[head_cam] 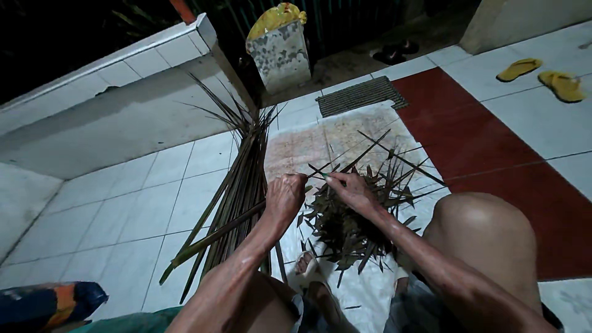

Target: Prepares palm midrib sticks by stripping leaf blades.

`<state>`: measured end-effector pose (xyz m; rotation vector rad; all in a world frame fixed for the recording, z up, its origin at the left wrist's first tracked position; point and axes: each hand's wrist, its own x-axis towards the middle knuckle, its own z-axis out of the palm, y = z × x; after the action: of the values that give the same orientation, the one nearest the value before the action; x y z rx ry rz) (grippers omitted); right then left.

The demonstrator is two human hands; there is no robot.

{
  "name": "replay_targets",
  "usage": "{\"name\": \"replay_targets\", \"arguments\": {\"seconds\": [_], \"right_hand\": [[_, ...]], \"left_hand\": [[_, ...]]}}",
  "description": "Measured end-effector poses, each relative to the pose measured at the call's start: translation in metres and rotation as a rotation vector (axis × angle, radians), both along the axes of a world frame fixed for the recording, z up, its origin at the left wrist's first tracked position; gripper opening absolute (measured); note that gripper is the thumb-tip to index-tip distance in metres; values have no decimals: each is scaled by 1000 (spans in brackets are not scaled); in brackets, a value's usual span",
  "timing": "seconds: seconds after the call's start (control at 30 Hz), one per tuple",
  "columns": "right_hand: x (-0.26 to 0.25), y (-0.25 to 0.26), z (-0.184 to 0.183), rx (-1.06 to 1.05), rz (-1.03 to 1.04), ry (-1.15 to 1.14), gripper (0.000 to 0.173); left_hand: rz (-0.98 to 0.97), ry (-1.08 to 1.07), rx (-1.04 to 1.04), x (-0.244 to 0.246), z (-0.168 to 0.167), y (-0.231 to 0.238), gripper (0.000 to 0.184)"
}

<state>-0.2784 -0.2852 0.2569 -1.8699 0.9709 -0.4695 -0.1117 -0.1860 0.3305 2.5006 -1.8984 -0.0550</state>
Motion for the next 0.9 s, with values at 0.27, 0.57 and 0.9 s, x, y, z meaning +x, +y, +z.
{"name": "replay_targets", "arguments": {"seconds": [0.27,0.57,0.9], "right_hand": [[0,8,9,-63,-124,107,34],[-9,-13,-6,-30,-281,159,37],[-6,6,0,-44,-29,-22,36]], "left_hand": [[-33,-46,-32,-6,-2,1,21],[-61,-68,-46,-8,0,9,21],[-61,-136,-94,-4,1,11,18]]}}
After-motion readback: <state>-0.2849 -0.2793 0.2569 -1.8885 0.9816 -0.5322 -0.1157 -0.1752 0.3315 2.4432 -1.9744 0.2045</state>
